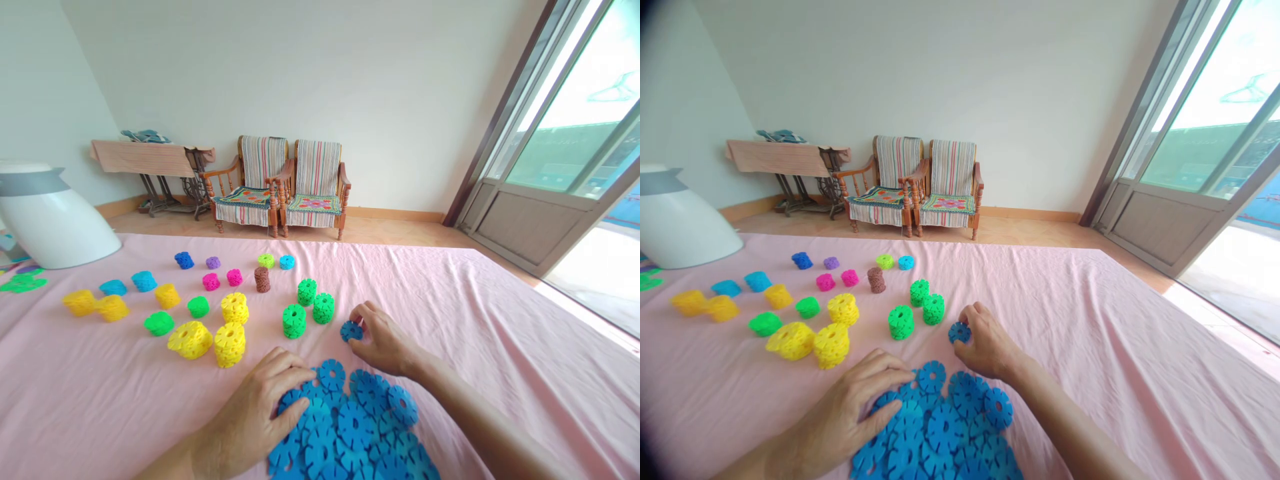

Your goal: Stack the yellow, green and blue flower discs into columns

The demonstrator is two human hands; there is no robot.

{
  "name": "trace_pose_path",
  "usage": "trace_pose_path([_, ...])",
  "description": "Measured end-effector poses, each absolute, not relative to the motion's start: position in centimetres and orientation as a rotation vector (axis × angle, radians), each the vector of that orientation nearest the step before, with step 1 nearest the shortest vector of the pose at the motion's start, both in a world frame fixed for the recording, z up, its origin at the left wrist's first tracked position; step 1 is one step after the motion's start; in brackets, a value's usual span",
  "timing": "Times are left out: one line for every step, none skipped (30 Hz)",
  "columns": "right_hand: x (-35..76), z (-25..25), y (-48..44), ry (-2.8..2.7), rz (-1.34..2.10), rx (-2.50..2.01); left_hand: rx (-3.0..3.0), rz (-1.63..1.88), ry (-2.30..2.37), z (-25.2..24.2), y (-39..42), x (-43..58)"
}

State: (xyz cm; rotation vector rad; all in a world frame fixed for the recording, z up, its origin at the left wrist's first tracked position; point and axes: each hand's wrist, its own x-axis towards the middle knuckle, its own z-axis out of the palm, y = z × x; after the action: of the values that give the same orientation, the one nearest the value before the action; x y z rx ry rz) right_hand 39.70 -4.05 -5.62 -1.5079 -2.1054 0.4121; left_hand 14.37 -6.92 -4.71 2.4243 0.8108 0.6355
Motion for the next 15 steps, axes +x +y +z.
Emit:
trace_pose_path([39.6,-5.5,-4.1,-2.108,0.414,-1.507,2.423,0.639,0.808,-4.7,-6.9,14.4])
trace_pose_path([39.6,-5.3,-4.1,-2.111,0.414,-1.506,2.421,0.643,0.805,-4.7,-6.9,14.4])
trace_pose_path([39.5,-5.2,-4.1,-2.116,0.414,-1.504,2.418,0.644,0.804,-4.7,-6.9,14.5])
trace_pose_path([39.5,-5.1,-4.0,-2.121,0.412,-1.502,2.416,0.646,0.804,-4.8,-6.9,14.5])
trace_pose_path([39.6,-5.1,-4.0,-2.125,0.411,-1.499,2.415,0.648,0.805,-4.8,-6.9,14.5])
trace_pose_path([39.6,-5.1,-4.0,-2.127,0.413,-1.492,2.416,0.647,0.808,-4.9,-6.8,14.5])
trace_pose_path([39.7,-5.2,-4.1,-2.126,0.421,-1.482,2.419,0.644,0.811,-4.9,-6.8,14.5])
trace_pose_path([39.9,-5.3,-4.1,-2.115,0.430,-1.472,2.425,0.642,0.810,-4.8,-6.7,14.4])
trace_pose_path([40.1,-5.5,-4.2,-2.098,0.438,-1.462,2.431,0.633,0.809,-4.7,-6.8,14.3])
trace_pose_path([40.3,-5.8,-4.3,-2.068,0.442,-1.460,2.440,0.618,0.806,-4.5,-6.9,14.2])
trace_pose_path([40.6,-6.1,-4.5,-2.024,0.437,-1.469,2.450,0.591,0.807,-4.3,-7.1,14.1])
trace_pose_path([40.9,-6.5,-4.6,-1.970,0.425,-1.488,2.465,0.550,0.809,-4.0,-7.6,13.9])
trace_pose_path([41.2,-6.9,-4.8,-1.914,0.414,-1.509,2.484,0.493,0.821,-3.8,-8.1,13.9])
trace_pose_path([41.6,-7.2,-5.0,-1.864,0.413,-1.528,2.506,0.427,0.846,-3.6,-8.8,13.8])
trace_pose_path([41.9,-7.5,-5.1,-1.822,0.425,-1.539,2.535,0.363,0.880,-3.6,-9.6,13.9])
